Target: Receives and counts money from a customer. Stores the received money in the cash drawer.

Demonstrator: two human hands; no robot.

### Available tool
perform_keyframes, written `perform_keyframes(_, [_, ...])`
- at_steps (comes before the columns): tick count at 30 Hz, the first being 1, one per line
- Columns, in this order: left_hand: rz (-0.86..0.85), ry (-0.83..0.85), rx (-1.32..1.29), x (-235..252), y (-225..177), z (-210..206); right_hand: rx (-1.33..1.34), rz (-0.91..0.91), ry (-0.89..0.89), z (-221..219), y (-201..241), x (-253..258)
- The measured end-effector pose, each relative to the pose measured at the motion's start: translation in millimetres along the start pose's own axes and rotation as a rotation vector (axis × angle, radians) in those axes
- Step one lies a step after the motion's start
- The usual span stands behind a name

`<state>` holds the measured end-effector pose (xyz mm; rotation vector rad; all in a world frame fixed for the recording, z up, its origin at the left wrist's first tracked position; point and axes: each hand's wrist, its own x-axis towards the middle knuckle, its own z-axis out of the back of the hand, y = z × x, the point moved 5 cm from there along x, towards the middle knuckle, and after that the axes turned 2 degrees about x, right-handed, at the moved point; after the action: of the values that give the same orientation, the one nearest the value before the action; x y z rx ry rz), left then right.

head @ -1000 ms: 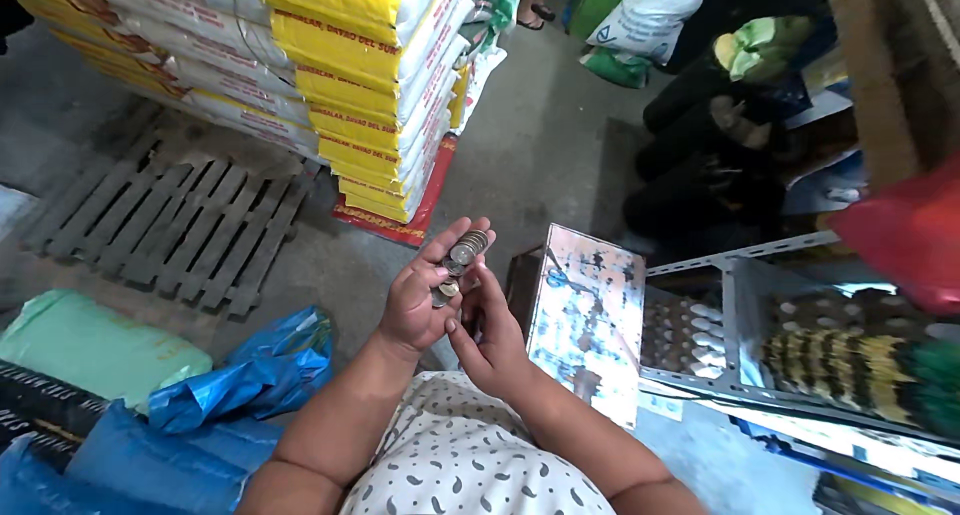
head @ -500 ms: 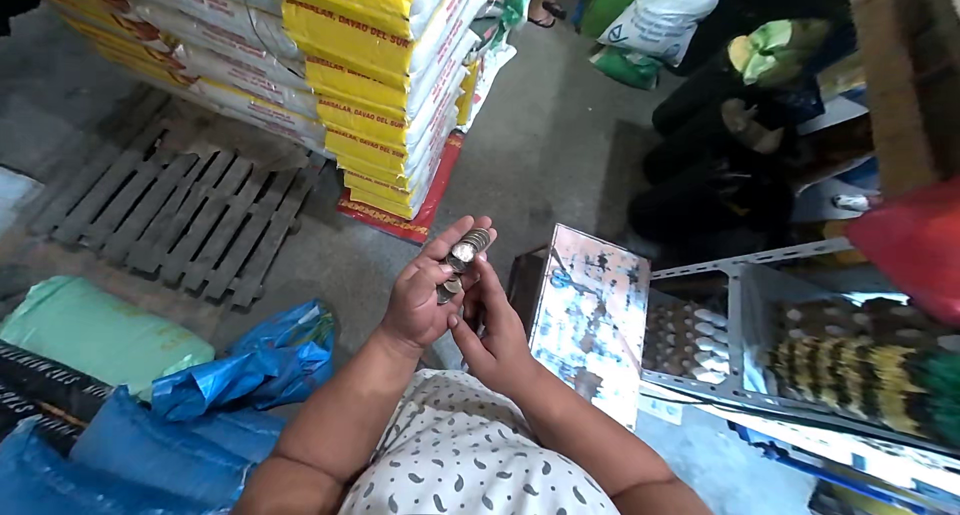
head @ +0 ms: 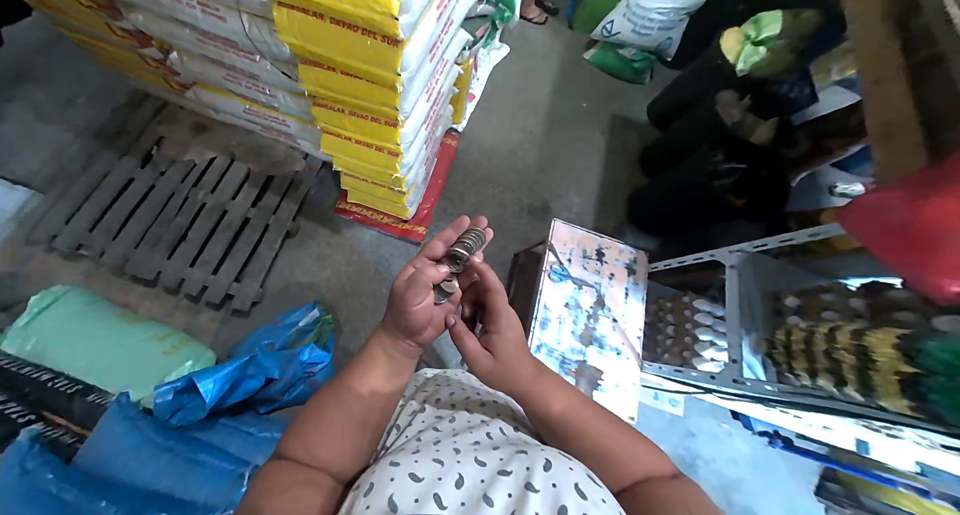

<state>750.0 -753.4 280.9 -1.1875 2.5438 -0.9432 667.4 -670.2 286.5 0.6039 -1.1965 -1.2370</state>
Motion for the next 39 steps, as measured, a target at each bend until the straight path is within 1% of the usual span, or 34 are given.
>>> perform_keyframes(8, [0.000, 0.016, -0.009, -1, 6, -1, -0.002, -0.036, -0.006, 3, 0, -4])
perform_keyframes(14, [-0.012, 0.039, -0.005, 0, 7, -2, -0.016, -0.030, -0.007, 4, 0, -5])
perform_keyframes(20, [-0.018, 0.030, -0.049, -1, 9, -3, 0.072, -0.078, 0.001, 7, -1, -5])
perform_keyframes(27, [0.036, -0.162, 0.045, 1, 8, -11, 0.038, -0.048, -0.014, 8, -3, -7])
perform_keyframes(31, [0.051, -0.188, 0.063, 1, 10, -12, 0.019, -0.058, -0.017, 9, -3, -8])
perform_keyframes(39, [0.036, -0.157, 0.071, 0, 10, -13, -0.009, -0.054, -0.001, 11, -3, -9])
